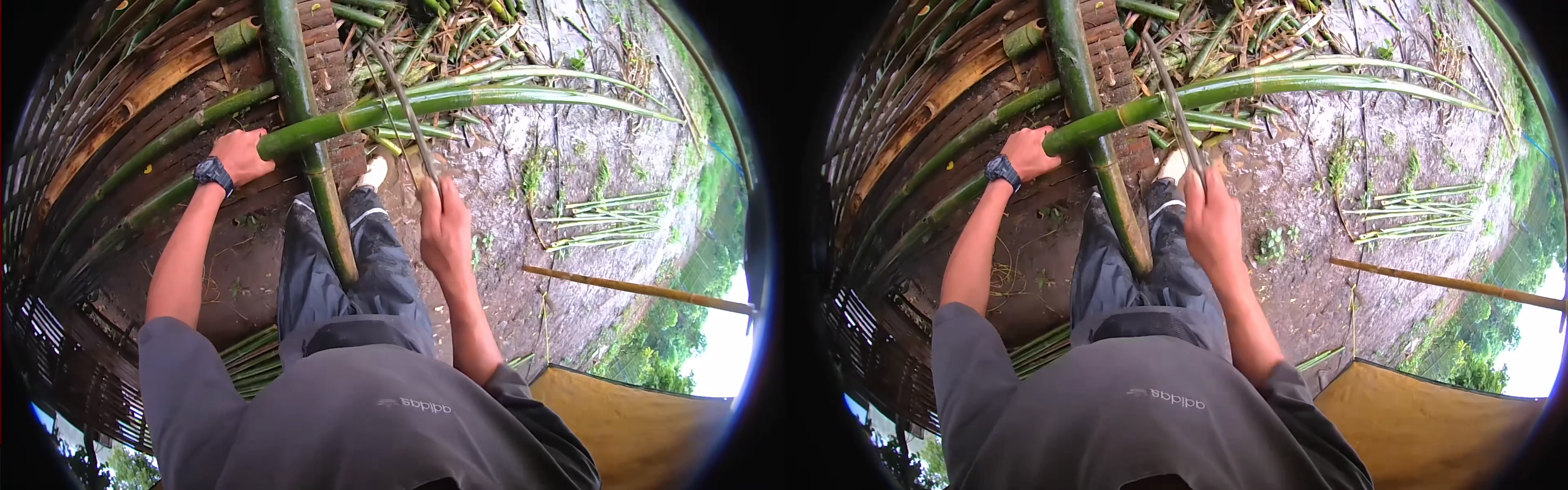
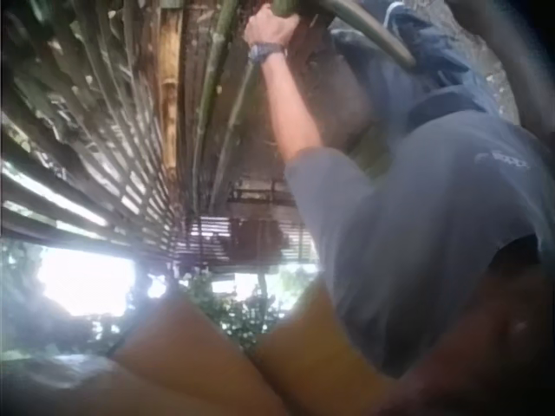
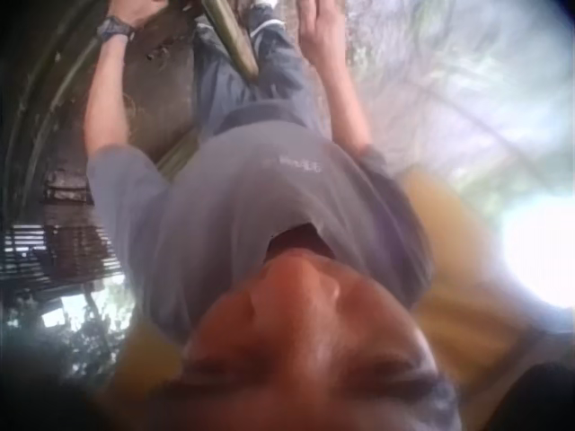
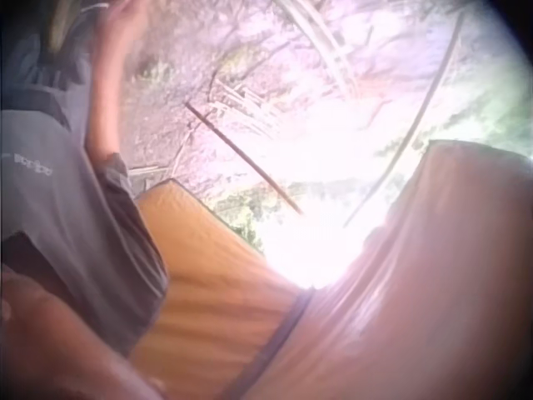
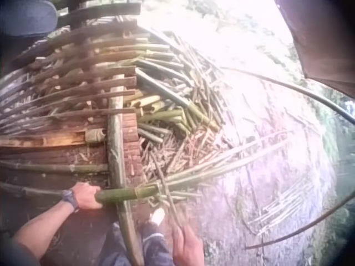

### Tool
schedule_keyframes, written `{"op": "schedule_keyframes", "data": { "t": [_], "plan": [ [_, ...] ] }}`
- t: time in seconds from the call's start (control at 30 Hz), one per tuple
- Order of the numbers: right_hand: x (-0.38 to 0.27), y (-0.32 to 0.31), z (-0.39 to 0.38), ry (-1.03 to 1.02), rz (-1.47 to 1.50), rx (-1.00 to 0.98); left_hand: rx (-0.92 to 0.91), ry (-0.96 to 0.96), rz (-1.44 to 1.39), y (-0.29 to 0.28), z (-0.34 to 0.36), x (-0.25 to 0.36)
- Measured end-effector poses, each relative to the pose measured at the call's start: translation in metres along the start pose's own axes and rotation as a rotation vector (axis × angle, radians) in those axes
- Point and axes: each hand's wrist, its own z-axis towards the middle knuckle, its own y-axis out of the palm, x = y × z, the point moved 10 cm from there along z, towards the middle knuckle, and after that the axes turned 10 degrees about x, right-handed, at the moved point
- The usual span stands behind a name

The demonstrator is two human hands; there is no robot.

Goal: The person uses a hand saw to cut through bamboo poles and then slides the cut sections into a large woven bamboo frame.

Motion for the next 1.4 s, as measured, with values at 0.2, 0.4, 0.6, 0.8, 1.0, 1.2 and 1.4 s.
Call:
{"op": "schedule_keyframes", "data": {
  "t": [0.2,0.4,0.6,0.8,1.0,1.2,1.4],
  "plan": [
    [-0.016,0.003,0.023,0.023,-0.048,-0.001,0.033,0.019,-0.009,0.004,0.005,-0.001],
    [-0.017,0.032,0.065,-0.002,-0.03,0.019,0.206,0.121,0.03,0.0,-0.007,0.012],
    [-0.028,0.034,0.056,-0.004,-0.027,-0.008,0.482,0.331,0.259,-0.013,-0.024,0.032],
    [0.015,0.019,0.014,-0.113,0.008,0.081,0.433,-0.045,0.229,0.0,-0.015,0.024],
    [0.004,-0.006,-0.017,0.057,-0.009,0.02,0.515,0.033,0.156,-0.013,-0.013,0.015],
    [0.005,0.039,0.041,-0.025,0.008,0.046,0.483,0.022,0.138,-0.005,-0.01,0.015],
    [0.002,-0.016,-0.019,0.084,0.013,0.04,0.401,-0.01,0.148,-0.006,-0.011,0.012]
  ]
}}
